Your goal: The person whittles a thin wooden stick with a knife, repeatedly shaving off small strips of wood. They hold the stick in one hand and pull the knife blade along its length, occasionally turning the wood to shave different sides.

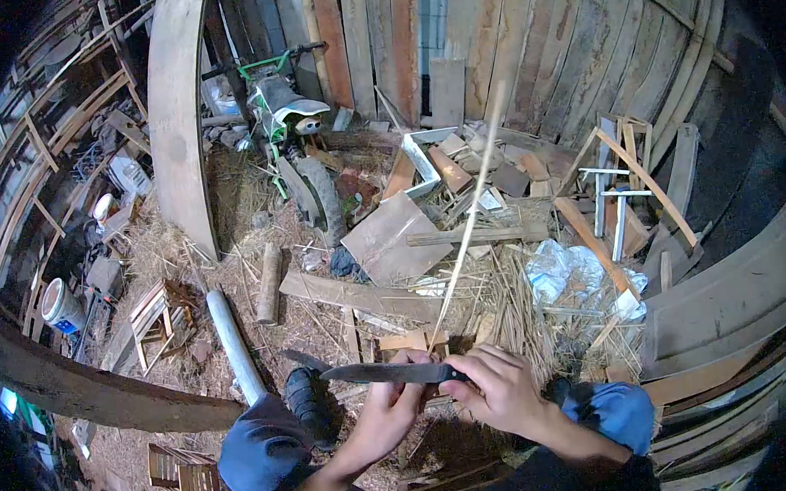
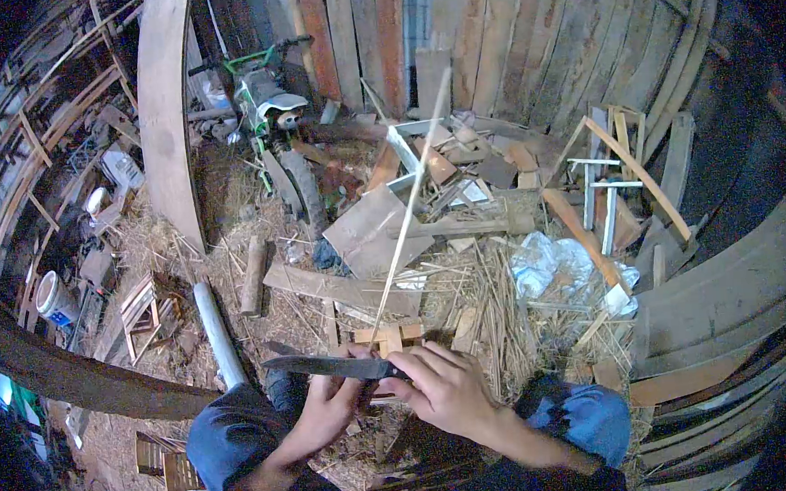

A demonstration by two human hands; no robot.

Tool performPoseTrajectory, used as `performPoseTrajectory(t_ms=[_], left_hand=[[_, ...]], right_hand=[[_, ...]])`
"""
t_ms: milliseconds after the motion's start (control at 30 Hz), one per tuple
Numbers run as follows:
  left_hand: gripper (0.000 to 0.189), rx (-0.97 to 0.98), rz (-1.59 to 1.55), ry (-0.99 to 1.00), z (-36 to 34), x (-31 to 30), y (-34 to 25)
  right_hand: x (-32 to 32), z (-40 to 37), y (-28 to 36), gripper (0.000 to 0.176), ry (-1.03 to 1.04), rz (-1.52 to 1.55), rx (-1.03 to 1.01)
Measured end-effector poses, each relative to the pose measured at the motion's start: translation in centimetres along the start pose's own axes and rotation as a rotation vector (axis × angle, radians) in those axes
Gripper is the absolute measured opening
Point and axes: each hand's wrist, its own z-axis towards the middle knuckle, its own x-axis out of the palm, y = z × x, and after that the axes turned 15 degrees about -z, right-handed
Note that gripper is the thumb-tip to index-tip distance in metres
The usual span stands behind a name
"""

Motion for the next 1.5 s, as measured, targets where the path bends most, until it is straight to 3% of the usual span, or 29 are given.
performPoseTrajectory(t_ms=[67, 167, 400, 600, 667, 800, 867, 967, 1100, 1233, 1500], left_hand=[[0.008, 0.115, 0.284, 0.062, 0.1, -0.2, -0.6], [0.010, -0.017, 0.231, 0.125, -0.1, -0.5, -0.2], [0.014, 0.027, 0.233, 0.082, -0.3, -0.1, -0.2], [0.013, -0.079, 0.048, 0.034, -0.3, 0.2, -0.8], [0.019, -0.245, 0.006, 0.012, -0.4, 0.0, -0.6], [0.021, -0.297, 0.064, 0.025, -0.5, -0.4, -1.1], [0.022, -0.267, -0.121, 0.009, -0.2, -0.4, -2.4], [0.023, -0.258, -0.074, 0.067, -0.6, -1.3, -1.7], [0.024, -0.271, -0.032, 0.082, -1.3, -1.6, -0.6], [0.029, -0.166, 0.019, 0.065, -0.7, -1.6, -0.5], [0.024, -0.071, -0.100, -0.013, 0.3, -0.9, -1.3]], right_hand=[[-0.7, 0.5, 0.0, 0.031, 0.007, -0.003, -0.007], [-1.4, 1.0, -0.3, 0.028, -0.027, -0.045, -0.023], [-1.6, 1.4, -0.5, 0.031, -0.030, -0.049, -0.032], [-1.7, 1.5, -1.5, 0.029, -0.039, -0.135, -0.069], [-1.7, 1.4, -1.7, 0.029, -0.052, -0.152, -0.071], [-2.6, 1.2, -2.9, 0.025, -0.013, -0.192, -0.067], [-2.7, 0.5, -5.6, 0.022, -0.167, -0.293, 0.129], [-5.5, 0.3, -7.1, 0.020, -0.131, -0.393, 0.215], [-4.0, -1.0, -5.4, 0.026, -0.165, -0.289, 0.290], [-4.1, 0.1, -5.2, 0.028, -0.195, -0.364, 0.134], [-2.6, 0.6, -3.9, 0.029, -0.178, -0.388, 0.020]])
